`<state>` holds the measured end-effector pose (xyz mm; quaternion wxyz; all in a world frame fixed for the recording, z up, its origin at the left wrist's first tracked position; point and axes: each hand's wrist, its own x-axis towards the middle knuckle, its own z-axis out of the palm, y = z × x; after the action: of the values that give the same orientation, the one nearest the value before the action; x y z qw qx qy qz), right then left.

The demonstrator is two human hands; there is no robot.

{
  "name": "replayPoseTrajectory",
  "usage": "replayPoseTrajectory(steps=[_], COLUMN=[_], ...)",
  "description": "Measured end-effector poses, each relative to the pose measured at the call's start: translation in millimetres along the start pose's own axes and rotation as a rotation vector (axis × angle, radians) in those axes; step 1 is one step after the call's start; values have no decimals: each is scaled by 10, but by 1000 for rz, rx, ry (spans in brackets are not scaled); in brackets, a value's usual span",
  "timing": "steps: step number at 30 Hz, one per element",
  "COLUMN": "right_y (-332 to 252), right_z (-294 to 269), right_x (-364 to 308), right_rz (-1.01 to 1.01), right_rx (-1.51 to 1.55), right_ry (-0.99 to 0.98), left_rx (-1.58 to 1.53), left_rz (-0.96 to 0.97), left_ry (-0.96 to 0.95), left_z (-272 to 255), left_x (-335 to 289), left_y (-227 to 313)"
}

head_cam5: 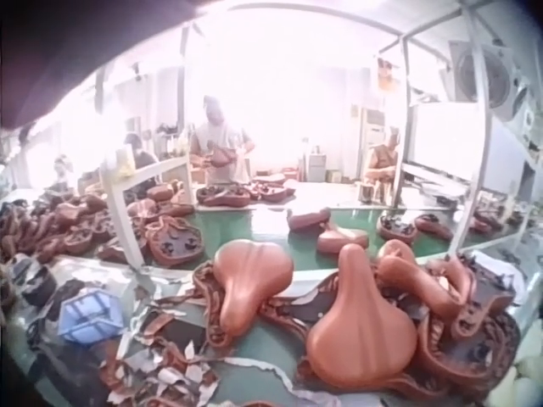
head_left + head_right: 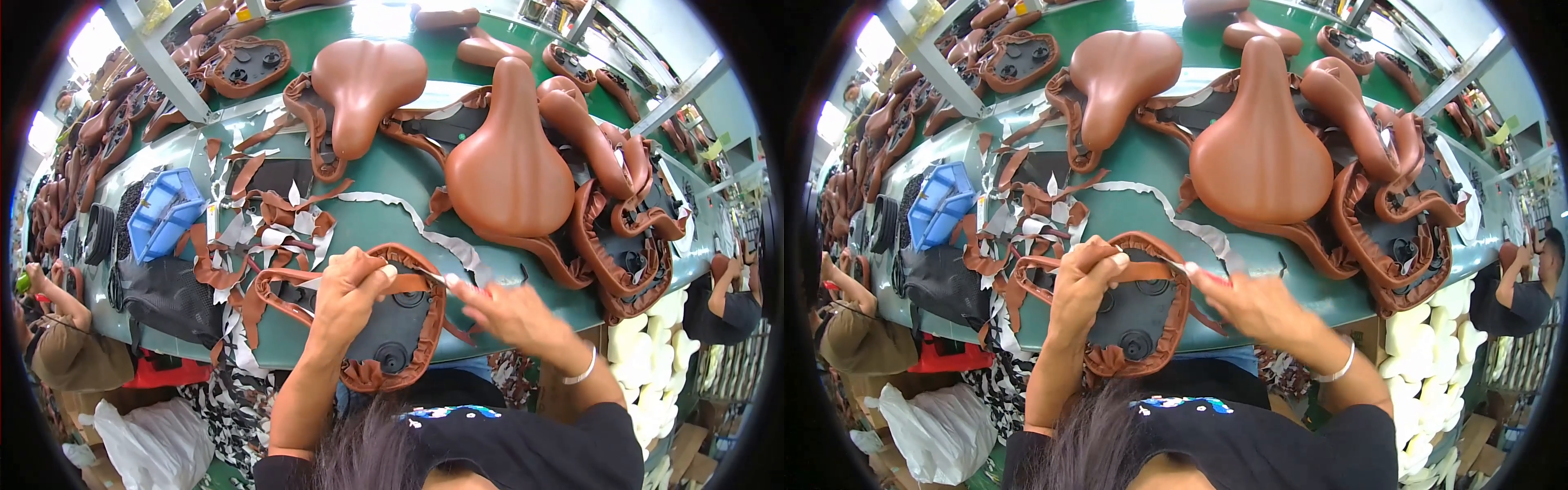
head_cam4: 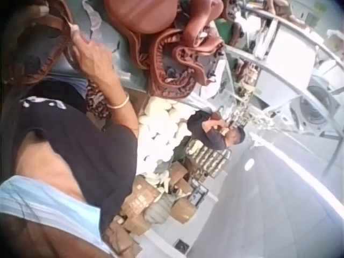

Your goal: Trimming excess leather or synthetic material from the underside of bicycle seats using a hand tool.

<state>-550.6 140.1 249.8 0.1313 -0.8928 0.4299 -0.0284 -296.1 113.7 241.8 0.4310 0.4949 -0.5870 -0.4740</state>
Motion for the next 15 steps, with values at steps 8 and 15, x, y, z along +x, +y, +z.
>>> replayPoseTrajectory(steps=[8,15], right_y=[-476,-282], right_z=[222,-124], right_x=[-303,39], right_rz=[255,334], right_rx=[386,878], right_ry=[219,398], left_rx=[-540,391], left_rz=[-73,-393], left_ry=[195,-128], left_z=[-121,-825], left_x=[218,64], left_y=[-136,-36])
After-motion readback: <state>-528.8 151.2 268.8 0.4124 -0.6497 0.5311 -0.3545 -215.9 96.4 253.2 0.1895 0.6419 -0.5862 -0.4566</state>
